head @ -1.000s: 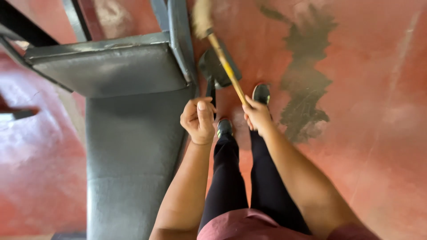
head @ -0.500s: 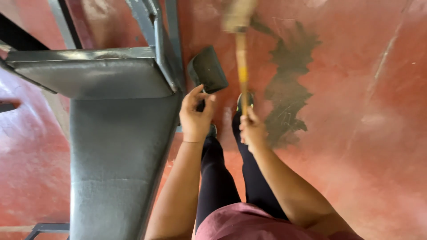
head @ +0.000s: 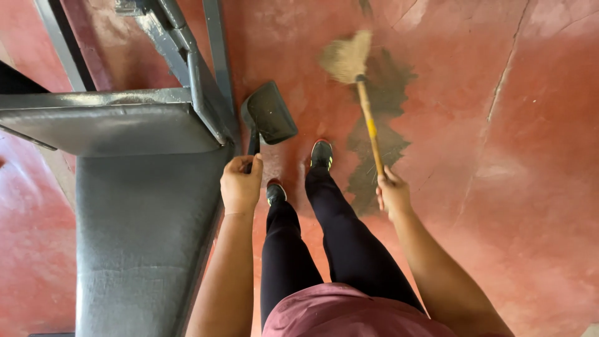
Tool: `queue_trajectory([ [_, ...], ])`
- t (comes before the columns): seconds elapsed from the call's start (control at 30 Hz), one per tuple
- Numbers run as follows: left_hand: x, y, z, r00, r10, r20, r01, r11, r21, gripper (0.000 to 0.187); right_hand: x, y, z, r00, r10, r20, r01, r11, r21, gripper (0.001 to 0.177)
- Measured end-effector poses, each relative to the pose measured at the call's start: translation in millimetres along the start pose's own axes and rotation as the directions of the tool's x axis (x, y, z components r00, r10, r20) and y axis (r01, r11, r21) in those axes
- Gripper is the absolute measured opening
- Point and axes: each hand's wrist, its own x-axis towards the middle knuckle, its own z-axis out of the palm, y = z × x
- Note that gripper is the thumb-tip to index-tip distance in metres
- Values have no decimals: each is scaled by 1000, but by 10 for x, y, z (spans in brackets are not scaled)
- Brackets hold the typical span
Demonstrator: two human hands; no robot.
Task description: Sweeping dust and debris into a dustpan on a gym floor.
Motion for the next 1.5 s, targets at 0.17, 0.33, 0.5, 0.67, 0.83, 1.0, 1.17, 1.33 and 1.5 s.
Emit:
queue_trajectory([
  [0.17, 38, -36, -63, 968, -175, 180, 207, 962, -177, 32, -719, -476, 227, 994, 28, 109, -42, 990, 132, 48],
  [0.33, -42, 54, -357, 938, -109, 330, 246, 878, -411, 20, -89, -505, 747, 974, -60, 219, 35, 993, 113, 47],
  [0.5, -93, 154, -554, 956, -29, 292, 171, 865, -471, 35, 351, -200, 577, 988, -23, 156, 6, 994, 107, 49],
  [0.67, -104, 553, -671, 963, -13, 269, 144, 869, -473, 31, -191, -856, 154, 938, 7, 348, -103, 961, 257, 68],
  [0.83, 74, 865, -781, 953, 50, 298, 98, 883, -459, 30, -106, -1251, 243, 906, -153, 395, 53, 966, 252, 64],
  [1.0, 342, 1041, -817, 937, 176, 303, -45, 917, -396, 26, 89, -1749, 907, 890, -182, 417, -12, 906, 422, 66],
  [1.17, 670, 1142, -949, 921, 159, 355, -15, 926, -377, 24, 240, -2161, 1661, 701, -206, 682, -318, 767, 558, 36],
  [1.33, 969, 1308, -1077, 900, 158, 407, -27, 950, -310, 25, 343, -2325, 2163, 664, -33, 747, -518, 701, 491, 40],
  [1.5, 1146, 1356, -1027, 887, 163, 431, -112, 984, -141, 22, 634, -1901, 1896, 788, 24, 615, -415, 758, 503, 42],
])
